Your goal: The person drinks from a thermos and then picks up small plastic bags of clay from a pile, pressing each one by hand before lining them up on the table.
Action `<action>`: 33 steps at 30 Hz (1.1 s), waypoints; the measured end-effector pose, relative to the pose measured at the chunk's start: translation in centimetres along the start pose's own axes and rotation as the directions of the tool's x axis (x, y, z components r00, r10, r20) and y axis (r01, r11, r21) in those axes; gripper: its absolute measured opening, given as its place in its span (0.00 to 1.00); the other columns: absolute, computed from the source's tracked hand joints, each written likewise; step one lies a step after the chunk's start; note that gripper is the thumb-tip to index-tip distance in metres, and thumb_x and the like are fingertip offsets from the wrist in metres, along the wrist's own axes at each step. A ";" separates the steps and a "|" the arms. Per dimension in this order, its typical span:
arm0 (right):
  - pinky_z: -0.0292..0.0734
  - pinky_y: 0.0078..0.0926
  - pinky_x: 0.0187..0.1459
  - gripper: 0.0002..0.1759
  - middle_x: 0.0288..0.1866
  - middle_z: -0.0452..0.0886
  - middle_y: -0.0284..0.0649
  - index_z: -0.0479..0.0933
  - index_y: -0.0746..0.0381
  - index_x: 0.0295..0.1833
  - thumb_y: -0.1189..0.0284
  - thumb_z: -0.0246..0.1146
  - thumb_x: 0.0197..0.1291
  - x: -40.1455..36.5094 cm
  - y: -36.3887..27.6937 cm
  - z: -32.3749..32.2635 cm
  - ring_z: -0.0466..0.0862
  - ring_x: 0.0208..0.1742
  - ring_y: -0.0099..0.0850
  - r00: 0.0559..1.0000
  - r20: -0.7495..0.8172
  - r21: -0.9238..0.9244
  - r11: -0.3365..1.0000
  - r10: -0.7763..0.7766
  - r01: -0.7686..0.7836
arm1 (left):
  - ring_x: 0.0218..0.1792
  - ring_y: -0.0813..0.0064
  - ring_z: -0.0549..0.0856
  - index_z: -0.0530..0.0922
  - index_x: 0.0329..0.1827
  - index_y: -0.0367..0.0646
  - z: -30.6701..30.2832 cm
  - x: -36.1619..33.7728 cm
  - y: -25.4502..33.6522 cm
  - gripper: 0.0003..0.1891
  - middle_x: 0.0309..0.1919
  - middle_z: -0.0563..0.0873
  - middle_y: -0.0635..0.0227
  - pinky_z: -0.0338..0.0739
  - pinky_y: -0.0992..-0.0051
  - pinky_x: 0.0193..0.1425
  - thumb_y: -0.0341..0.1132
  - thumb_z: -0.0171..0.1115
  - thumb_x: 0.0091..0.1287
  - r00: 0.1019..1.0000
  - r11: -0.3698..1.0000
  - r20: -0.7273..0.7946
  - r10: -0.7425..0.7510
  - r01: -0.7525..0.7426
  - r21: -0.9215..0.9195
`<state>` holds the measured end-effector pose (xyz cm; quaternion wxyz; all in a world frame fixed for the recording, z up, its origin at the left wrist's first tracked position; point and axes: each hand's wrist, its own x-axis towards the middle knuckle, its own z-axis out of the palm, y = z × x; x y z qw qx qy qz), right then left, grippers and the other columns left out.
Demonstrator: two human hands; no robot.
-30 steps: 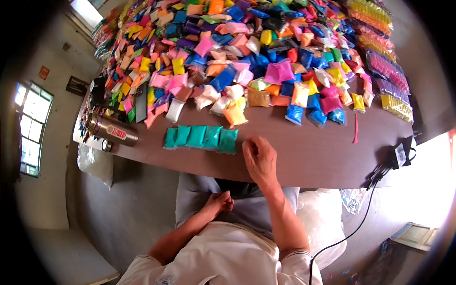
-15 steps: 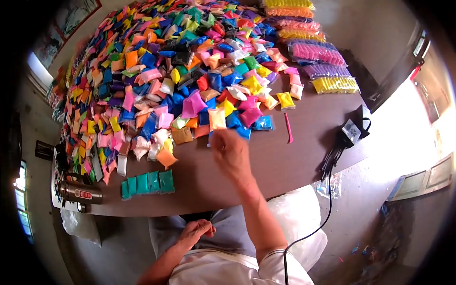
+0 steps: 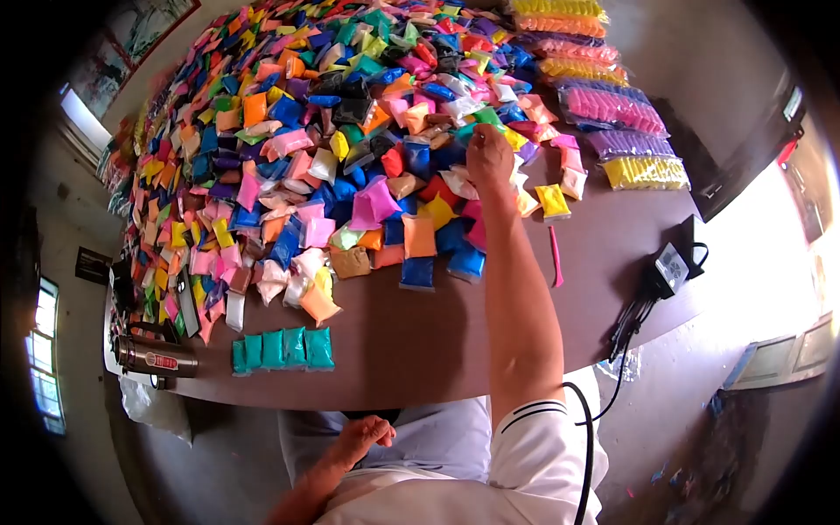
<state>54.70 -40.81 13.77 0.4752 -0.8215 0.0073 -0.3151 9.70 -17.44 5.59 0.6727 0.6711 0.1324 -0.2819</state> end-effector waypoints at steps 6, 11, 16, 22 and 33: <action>0.75 0.44 0.53 0.16 0.47 0.83 0.52 0.81 0.61 0.47 0.66 0.59 0.56 1.6 -1.7 0.5 0.81 0.52 0.51 0.966 0.227 -0.449 0.894 0.122 -0.007 | 0.31 0.79 0.83 0.79 0.41 0.37 -1.3 0.7 -3.2 0.17 0.32 0.84 0.66 0.79 0.79 0.37 0.46 0.58 0.71 0.981 0.991 -0.173 -0.092 0.074 -0.110; 0.74 0.42 0.54 0.21 0.50 0.82 0.52 0.80 0.60 0.48 0.61 0.67 0.50 2.3 -0.9 0.2 0.80 0.53 0.50 0.958 0.240 -0.462 0.886 0.156 -0.029 | 0.27 0.81 0.84 0.78 0.42 0.39 -1.1 1.5 -3.2 0.15 0.31 0.85 0.67 0.80 0.82 0.30 0.44 0.59 0.70 0.971 0.990 -0.230 -0.071 0.041 -0.133; 0.77 0.35 0.48 0.27 0.39 0.84 0.47 0.77 0.66 0.50 0.64 0.73 0.46 1.2 -0.3 -1.6 0.84 0.44 0.40 1.000 -0.020 -0.008 1.000 -0.019 0.019 | 0.30 0.79 0.84 0.80 0.40 0.38 -1.0 1.0 -3.6 0.17 0.32 0.85 0.66 0.80 0.79 0.35 0.46 0.60 0.70 0.977 0.987 -0.189 -0.096 0.069 -0.148; 0.74 0.17 0.33 0.21 0.35 0.81 0.33 0.77 0.67 0.51 0.68 0.71 0.55 -7.7 -7.4 -7.0 0.79 0.32 0.20 0.932 0.309 0.676 0.644 0.192 -0.357 | 0.32 0.78 0.84 0.81 0.38 0.37 -1.0 1.3 -5.1 0.19 0.32 0.85 0.67 0.80 0.78 0.40 0.48 0.62 0.69 0.988 0.980 -0.105 -0.116 0.096 -0.175; 0.71 0.16 0.37 0.09 0.32 0.78 0.27 0.79 0.64 0.39 0.70 0.68 0.59 -28.1 -10.6 -14.0 0.76 0.34 0.16 0.757 0.615 0.644 0.411 0.224 -0.645 | 0.34 0.82 0.81 0.80 0.39 0.38 0.8 0.6 -3.3 0.17 0.35 0.84 0.70 0.77 0.80 0.43 0.46 0.59 0.71 0.996 0.989 0.094 0.005 0.009 -0.146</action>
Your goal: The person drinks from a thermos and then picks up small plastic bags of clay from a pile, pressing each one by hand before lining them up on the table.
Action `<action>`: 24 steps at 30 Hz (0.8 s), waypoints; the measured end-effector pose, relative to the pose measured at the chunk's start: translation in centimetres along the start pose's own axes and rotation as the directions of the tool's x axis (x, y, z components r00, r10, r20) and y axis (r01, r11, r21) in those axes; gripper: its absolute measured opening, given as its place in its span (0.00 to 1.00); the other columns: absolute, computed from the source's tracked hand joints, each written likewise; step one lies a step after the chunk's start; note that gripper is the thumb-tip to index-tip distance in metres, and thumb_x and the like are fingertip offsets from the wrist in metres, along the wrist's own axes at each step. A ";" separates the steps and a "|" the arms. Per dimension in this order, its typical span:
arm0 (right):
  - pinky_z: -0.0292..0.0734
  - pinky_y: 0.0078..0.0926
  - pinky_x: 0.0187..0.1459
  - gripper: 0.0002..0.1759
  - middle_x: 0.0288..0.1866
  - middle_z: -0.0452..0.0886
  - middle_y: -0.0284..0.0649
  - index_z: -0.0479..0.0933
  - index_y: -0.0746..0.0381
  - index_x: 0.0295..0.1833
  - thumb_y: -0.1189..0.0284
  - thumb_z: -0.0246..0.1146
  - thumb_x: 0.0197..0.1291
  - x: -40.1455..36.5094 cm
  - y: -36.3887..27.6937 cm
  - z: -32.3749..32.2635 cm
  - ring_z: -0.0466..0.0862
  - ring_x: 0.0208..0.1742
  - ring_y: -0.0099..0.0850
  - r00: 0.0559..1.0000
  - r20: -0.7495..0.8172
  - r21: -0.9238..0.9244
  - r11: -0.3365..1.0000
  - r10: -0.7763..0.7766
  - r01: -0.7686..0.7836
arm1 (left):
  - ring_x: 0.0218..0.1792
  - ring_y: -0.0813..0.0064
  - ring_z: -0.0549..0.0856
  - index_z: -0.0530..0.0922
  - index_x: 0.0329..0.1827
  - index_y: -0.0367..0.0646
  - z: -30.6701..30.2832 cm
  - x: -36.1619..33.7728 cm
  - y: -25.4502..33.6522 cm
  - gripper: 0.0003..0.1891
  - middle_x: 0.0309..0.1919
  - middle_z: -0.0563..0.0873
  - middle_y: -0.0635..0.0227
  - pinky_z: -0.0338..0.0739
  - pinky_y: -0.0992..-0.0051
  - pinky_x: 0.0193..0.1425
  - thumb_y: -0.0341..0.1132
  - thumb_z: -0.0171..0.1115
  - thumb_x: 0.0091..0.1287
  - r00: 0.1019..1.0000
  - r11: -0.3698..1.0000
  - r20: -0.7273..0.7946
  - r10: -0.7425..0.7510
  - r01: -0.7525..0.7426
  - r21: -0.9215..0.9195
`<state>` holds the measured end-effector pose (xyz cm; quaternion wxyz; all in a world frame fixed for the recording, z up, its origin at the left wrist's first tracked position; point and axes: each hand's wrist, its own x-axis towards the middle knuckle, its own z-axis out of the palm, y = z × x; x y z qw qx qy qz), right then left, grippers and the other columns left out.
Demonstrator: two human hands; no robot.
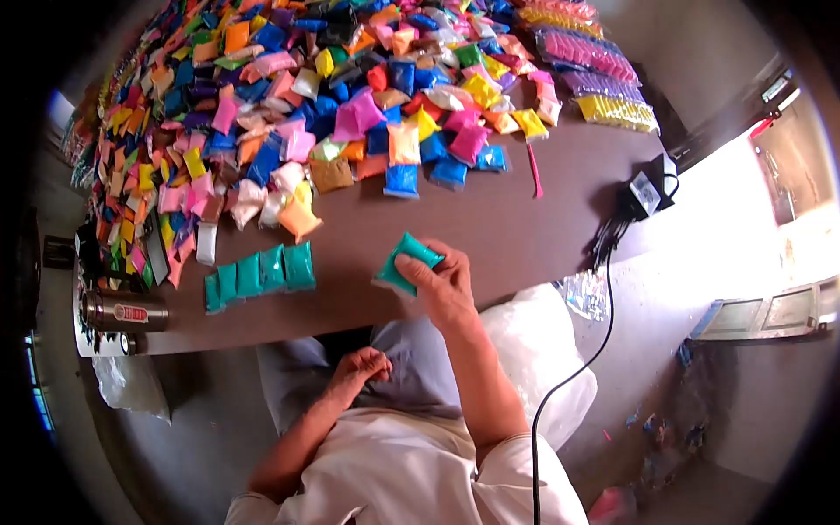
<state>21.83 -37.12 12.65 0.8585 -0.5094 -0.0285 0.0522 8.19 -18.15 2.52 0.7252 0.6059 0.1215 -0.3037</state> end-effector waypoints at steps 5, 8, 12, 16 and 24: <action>0.66 0.16 0.34 0.07 0.28 0.73 0.25 0.78 0.64 0.34 0.72 0.65 0.62 -6.4 1.1 0.0 0.69 0.32 0.14 0.983 0.147 -0.183 0.980 0.107 -0.080 | 0.35 0.78 0.81 0.77 0.33 0.41 0.3 -1.7 1.5 0.23 0.35 0.83 0.63 0.76 0.76 0.44 0.55 0.55 0.71 0.986 0.975 0.089 0.138 -0.120 -0.187; 0.68 0.16 0.36 0.10 0.30 0.75 0.28 0.79 0.65 0.39 0.68 0.65 0.65 -9.0 2.0 0.3 0.71 0.34 0.15 0.976 0.178 -0.242 0.967 0.125 -0.080 | 0.38 0.74 0.82 0.78 0.39 0.42 0.7 -3.1 2.4 0.25 0.36 0.83 0.64 0.75 0.73 0.45 0.57 0.50 0.72 0.977 0.938 0.102 0.188 -0.148 -0.313; 0.73 0.18 0.40 0.18 0.39 0.80 0.33 0.77 0.67 0.50 0.64 0.65 0.65 -10.8 3.3 0.3 0.76 0.40 0.17 0.865 0.263 -0.339 0.881 0.426 -0.331 | 0.39 0.76 0.82 0.79 0.48 0.38 1.7 -4.8 3.1 0.27 0.39 0.84 0.65 0.77 0.73 0.46 0.57 0.48 0.73 0.969 0.969 0.112 0.223 -0.207 -0.136; 0.73 0.18 0.40 0.22 0.39 0.80 0.33 0.75 0.69 0.53 0.62 0.66 0.64 -12.0 3.7 1.6 0.77 0.40 0.18 0.894 0.228 -0.109 0.923 0.385 -0.369 | 0.40 0.77 0.82 0.80 0.50 0.35 2.1 -5.9 3.7 0.29 0.41 0.85 0.64 0.79 0.74 0.46 0.57 0.47 0.74 0.959 0.961 0.066 0.276 -0.275 -0.023; 0.70 0.18 0.37 0.13 0.33 0.80 0.30 0.80 0.66 0.43 0.65 0.63 0.67 -13.8 6.0 1.6 0.74 0.35 0.17 0.950 0.033 -0.031 0.950 0.310 -0.309 | 0.38 0.77 0.82 0.79 0.49 0.36 2.1 -6.2 2.7 0.29 0.37 0.85 0.65 0.78 0.75 0.44 0.57 0.48 0.73 0.961 0.953 -0.004 0.278 -0.276 0.122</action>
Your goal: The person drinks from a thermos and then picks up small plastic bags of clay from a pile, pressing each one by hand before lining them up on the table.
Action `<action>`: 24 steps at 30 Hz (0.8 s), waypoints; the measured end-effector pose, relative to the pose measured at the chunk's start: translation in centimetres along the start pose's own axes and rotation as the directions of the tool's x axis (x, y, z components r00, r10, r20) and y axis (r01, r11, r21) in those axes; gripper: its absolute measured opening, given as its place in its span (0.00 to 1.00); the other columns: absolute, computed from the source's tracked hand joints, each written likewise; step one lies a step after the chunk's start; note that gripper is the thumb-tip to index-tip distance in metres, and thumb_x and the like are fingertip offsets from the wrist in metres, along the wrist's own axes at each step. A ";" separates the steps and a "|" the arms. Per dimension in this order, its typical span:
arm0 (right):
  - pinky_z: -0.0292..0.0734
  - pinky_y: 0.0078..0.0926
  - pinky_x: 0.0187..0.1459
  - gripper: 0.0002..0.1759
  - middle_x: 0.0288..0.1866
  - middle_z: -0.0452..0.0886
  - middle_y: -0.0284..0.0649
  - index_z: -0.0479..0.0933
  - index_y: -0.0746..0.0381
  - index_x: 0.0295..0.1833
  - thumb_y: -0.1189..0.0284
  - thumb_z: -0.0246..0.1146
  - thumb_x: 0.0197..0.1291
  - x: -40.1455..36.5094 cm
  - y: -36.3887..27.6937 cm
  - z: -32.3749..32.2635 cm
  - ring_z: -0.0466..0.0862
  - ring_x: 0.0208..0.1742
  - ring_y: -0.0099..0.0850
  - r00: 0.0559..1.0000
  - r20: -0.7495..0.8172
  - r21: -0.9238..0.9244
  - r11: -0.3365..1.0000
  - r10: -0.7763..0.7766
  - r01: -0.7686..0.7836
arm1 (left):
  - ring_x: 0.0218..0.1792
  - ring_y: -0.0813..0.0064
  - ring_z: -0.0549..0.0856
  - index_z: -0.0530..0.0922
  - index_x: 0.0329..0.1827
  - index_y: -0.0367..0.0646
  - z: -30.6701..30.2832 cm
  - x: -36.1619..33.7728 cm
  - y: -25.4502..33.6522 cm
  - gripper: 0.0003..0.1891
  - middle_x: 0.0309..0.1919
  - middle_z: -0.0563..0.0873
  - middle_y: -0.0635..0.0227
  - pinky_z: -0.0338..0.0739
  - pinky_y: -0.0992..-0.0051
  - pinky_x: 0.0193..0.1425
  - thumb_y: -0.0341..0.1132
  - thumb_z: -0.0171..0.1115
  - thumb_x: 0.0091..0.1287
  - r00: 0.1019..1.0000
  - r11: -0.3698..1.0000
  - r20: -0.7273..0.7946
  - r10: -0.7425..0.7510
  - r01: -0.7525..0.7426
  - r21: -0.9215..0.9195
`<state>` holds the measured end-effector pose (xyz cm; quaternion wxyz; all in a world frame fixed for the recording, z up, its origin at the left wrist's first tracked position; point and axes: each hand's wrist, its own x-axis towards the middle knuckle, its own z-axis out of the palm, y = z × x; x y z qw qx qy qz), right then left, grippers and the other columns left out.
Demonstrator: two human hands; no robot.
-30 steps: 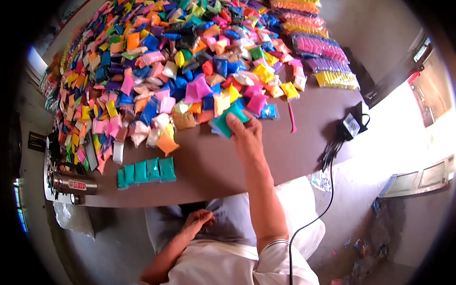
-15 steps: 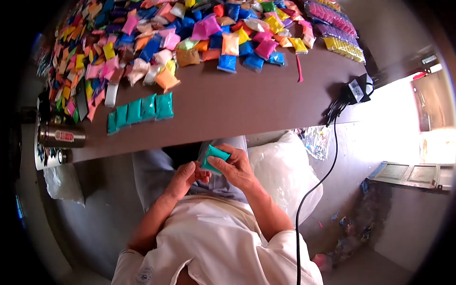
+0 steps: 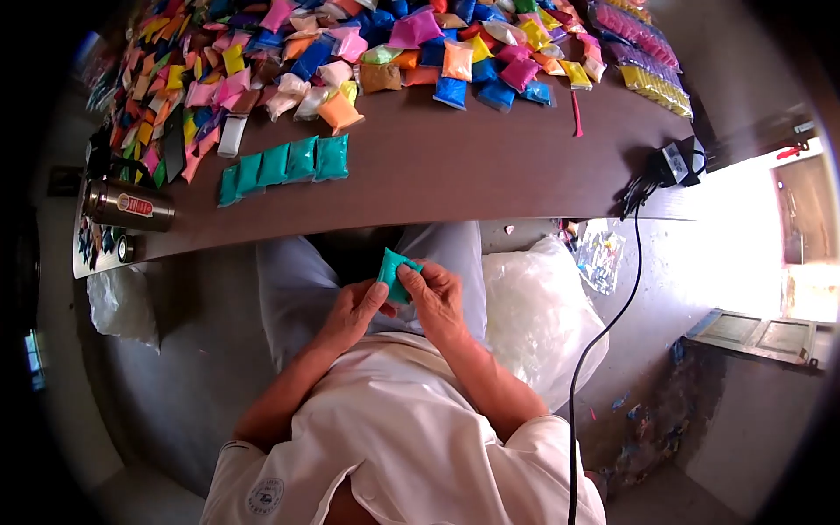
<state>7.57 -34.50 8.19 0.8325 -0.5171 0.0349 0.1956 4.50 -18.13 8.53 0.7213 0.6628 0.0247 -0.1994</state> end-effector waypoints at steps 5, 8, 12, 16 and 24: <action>0.71 0.17 0.35 0.11 0.31 0.79 0.29 0.80 0.66 0.42 0.68 0.62 0.67 0.7 -1.3 0.9 0.75 0.34 0.16 0.999 0.018 -0.027 0.999 -0.040 0.040 | 0.36 0.77 0.82 0.79 0.49 0.36 0.0 -0.2 0.7 0.29 0.35 0.85 0.65 0.77 0.76 0.44 0.58 0.47 0.73 0.998 0.997 -0.026 0.050 -0.048 0.059; 0.73 0.18 0.31 0.12 0.31 0.79 0.31 0.80 0.68 0.44 0.69 0.63 0.66 0.6 -2.1 1.6 0.76 0.32 0.18 0.993 0.082 -0.007 0.997 0.079 -0.079 | 0.35 0.77 0.82 0.78 0.48 0.35 -0.1 0.1 -1.0 0.28 0.34 0.85 0.65 0.77 0.76 0.43 0.57 0.47 0.74 0.998 0.993 0.025 0.061 -0.064 0.100; 0.73 0.20 0.24 0.13 0.30 0.79 0.35 0.78 0.70 0.47 0.69 0.63 0.65 0.9 -1.3 1.1 0.77 0.29 0.20 0.990 0.119 -0.019 0.997 0.074 -0.072 | 0.33 0.78 0.81 0.78 0.45 0.34 0.0 0.0 -1.5 0.28 0.32 0.84 0.66 0.77 0.76 0.41 0.56 0.48 0.74 0.994 0.990 0.051 0.097 -0.101 0.100; 0.76 0.23 0.30 0.16 0.34 0.82 0.39 0.75 0.70 0.54 0.69 0.60 0.67 1.3 -2.2 1.0 0.79 0.32 0.23 0.961 0.245 -0.089 0.990 0.129 -0.110 | 0.30 0.79 0.78 0.79 0.35 0.35 0.5 -0.4 -0.7 0.30 0.26 0.82 0.68 0.74 0.77 0.38 0.58 0.50 0.72 0.990 0.992 -0.052 0.128 -0.128 0.001; 0.80 0.30 0.44 0.32 0.54 0.79 0.47 0.63 0.70 0.69 0.65 0.62 0.64 1.9 -2.3 -1.5 0.83 0.44 0.34 0.791 0.597 0.096 0.967 0.133 -0.236 | 0.35 0.77 0.80 0.79 0.41 0.37 -0.6 -0.7 -1.8 0.31 0.31 0.82 0.66 0.75 0.74 0.45 0.61 0.45 0.72 0.998 0.981 0.068 0.020 -0.007 -0.194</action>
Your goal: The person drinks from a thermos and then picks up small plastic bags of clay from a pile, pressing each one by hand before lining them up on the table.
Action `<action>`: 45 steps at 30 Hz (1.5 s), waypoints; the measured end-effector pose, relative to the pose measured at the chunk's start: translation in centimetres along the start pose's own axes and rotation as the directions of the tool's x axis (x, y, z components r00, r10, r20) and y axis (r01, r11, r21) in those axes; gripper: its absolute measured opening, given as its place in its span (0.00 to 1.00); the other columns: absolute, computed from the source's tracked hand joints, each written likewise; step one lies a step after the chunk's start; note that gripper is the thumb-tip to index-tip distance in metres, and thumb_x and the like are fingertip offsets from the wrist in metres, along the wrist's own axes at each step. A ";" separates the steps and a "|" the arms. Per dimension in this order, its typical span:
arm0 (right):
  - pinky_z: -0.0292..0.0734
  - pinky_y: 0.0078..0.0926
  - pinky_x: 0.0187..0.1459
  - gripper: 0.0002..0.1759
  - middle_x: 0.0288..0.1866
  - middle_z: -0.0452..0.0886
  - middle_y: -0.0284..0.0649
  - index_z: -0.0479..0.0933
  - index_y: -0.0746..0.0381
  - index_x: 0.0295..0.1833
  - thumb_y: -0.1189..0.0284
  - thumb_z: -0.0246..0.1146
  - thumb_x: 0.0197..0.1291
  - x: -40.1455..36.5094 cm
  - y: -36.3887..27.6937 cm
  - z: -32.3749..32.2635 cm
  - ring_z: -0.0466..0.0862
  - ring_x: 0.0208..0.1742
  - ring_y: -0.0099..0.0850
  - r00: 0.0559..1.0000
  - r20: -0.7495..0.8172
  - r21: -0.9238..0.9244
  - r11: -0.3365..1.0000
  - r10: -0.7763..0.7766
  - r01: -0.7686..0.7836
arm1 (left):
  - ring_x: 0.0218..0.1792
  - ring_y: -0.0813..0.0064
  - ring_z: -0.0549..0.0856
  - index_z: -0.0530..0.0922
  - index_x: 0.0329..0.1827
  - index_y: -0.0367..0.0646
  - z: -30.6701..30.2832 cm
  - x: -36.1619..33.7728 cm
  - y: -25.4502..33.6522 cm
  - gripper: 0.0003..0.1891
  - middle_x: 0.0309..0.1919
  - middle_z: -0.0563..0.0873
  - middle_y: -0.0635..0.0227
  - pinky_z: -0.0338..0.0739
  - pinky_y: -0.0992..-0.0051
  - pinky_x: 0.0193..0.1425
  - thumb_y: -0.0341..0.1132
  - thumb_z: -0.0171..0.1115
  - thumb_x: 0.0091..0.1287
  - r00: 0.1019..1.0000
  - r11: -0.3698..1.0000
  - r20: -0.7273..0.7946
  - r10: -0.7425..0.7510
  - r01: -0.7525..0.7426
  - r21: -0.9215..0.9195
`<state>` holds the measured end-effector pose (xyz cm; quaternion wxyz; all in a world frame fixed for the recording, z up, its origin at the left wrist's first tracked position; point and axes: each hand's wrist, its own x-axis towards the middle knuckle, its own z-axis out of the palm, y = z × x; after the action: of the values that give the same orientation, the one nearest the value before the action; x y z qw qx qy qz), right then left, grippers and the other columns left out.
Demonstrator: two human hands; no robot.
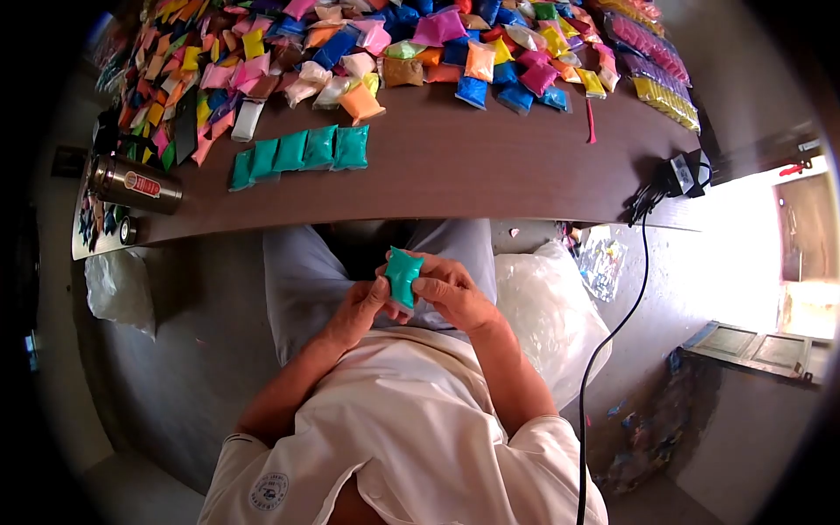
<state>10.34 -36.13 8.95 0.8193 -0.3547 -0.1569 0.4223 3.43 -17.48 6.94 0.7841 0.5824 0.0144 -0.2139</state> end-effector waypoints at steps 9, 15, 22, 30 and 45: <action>0.76 0.22 0.37 0.14 0.30 0.81 0.30 0.78 0.63 0.39 0.70 0.75 0.52 0.4 1.0 2.0 0.80 0.33 0.20 0.883 -0.453 -0.266 0.964 -0.126 0.001 | 0.36 0.77 0.81 0.80 0.38 0.38 -0.1 0.3 -1.2 0.32 0.35 0.83 0.65 0.78 0.74 0.42 0.63 0.46 0.71 0.995 0.965 -0.078 -0.059 0.037 -0.258; 0.70 0.16 0.36 0.15 0.30 0.78 0.26 0.77 0.64 0.39 0.67 0.74 0.54 0.2 0.4 2.2 0.74 0.32 0.15 0.870 -0.480 -0.528 0.830 -0.115 -0.181 | 0.46 0.75 0.81 0.77 0.55 0.38 0.1 -0.2 0.5 0.30 0.48 0.82 0.67 0.79 0.72 0.49 0.60 0.47 0.72 0.999 0.998 0.046 -0.016 0.019 -0.052; 0.74 0.19 0.33 0.13 0.31 0.79 0.31 0.75 0.66 0.41 0.67 0.66 0.64 0.3 1.1 2.1 0.77 0.34 0.18 0.891 -0.440 -0.359 0.931 -0.112 -0.061 | 0.46 0.77 0.81 0.77 0.55 0.37 -0.1 0.0 0.0 0.27 0.47 0.83 0.67 0.80 0.74 0.48 0.54 0.50 0.74 1.000 1.000 0.016 -0.015 0.015 -0.002; 0.76 0.23 0.24 0.09 0.29 0.79 0.35 0.75 0.66 0.41 0.71 0.64 0.63 0.9 2.7 2.0 0.79 0.27 0.22 0.884 -0.447 -0.154 0.985 -0.137 0.075 | 0.39 0.80 0.79 0.78 0.51 0.35 0.0 0.0 0.1 0.24 0.39 0.83 0.68 0.78 0.76 0.46 0.52 0.52 0.74 0.999 0.988 0.038 -0.004 -0.002 0.158; 0.78 0.23 0.39 0.11 0.37 0.82 0.36 0.77 0.67 0.46 0.70 0.62 0.63 -0.2 3.0 0.7 0.80 0.37 0.23 0.874 -0.456 -0.168 0.981 -0.168 0.101 | 0.35 0.81 0.78 0.76 0.47 0.37 0.3 0.0 -0.2 0.20 0.35 0.81 0.70 0.75 0.78 0.43 0.48 0.55 0.73 0.999 0.989 0.033 0.022 -0.026 0.142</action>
<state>8.10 -34.86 7.30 0.8336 -0.4902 -0.0081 0.2544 3.34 -17.75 6.87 0.7431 0.6337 -0.0204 -0.2141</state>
